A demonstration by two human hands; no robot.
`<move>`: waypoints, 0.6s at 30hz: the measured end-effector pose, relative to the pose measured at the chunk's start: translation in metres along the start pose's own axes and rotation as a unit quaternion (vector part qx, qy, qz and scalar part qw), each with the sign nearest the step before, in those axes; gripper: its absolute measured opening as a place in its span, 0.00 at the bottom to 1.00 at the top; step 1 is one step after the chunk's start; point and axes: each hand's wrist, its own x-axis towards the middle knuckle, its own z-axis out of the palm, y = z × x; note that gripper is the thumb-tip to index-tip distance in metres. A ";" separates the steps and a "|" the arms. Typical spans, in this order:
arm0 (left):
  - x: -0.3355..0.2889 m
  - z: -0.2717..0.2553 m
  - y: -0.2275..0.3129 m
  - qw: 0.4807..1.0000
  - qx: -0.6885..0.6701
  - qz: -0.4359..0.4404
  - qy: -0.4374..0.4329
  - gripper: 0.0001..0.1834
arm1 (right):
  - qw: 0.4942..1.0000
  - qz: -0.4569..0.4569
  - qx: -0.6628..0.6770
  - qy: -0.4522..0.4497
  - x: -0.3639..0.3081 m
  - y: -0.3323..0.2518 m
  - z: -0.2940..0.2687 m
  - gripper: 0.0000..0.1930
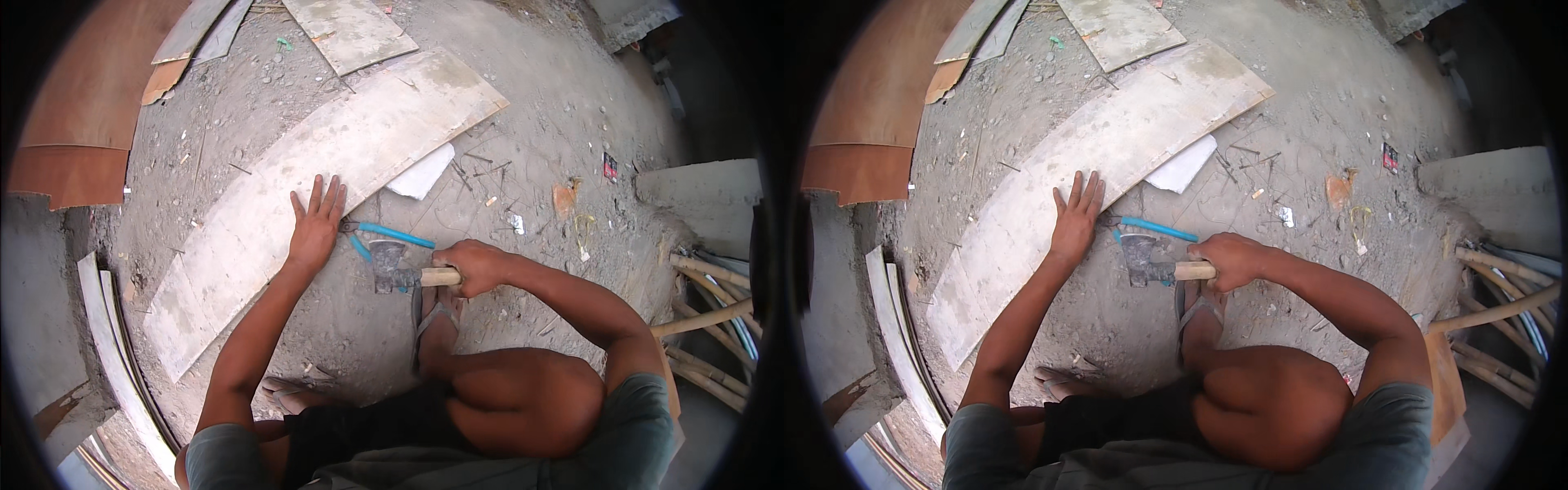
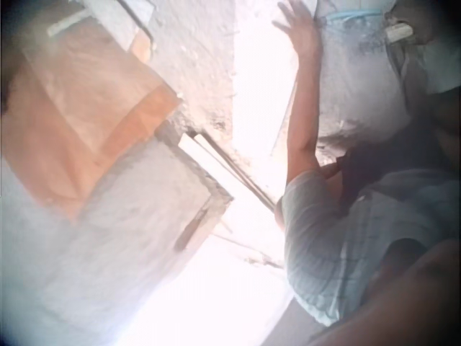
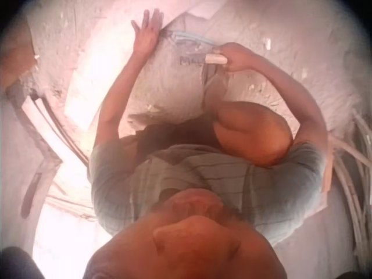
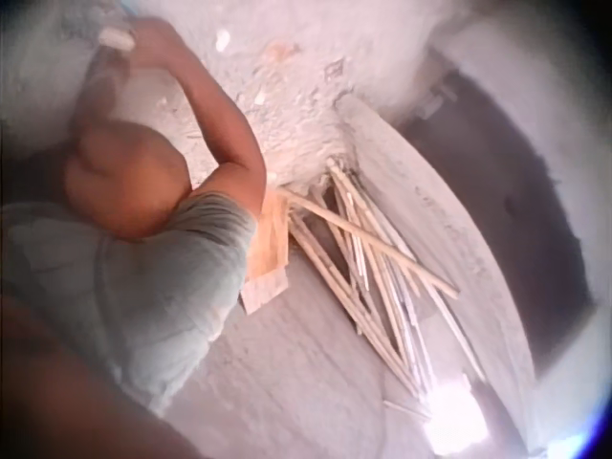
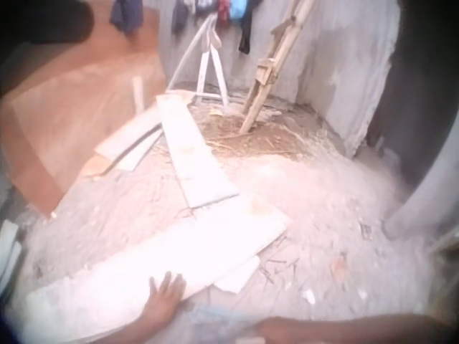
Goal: The person uses a small axe and their hands to strip and pull away layers from a piece of curved plywood on a construction site floor.
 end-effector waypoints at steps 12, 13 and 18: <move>-0.005 -0.012 0.077 0.992 -0.058 0.107 0.020 0.39 | 0.843 0.076 0.346 0.406 -0.017 0.028 -0.046 0.15; -0.004 -0.011 0.079 0.990 -0.073 0.117 0.018 0.38 | 0.844 0.076 0.344 0.405 -0.015 0.029 -0.054 0.15; -0.011 0.003 0.088 0.987 -0.081 0.138 0.035 0.36 | 0.847 0.202 0.249 0.423 -0.004 0.031 -0.091 0.19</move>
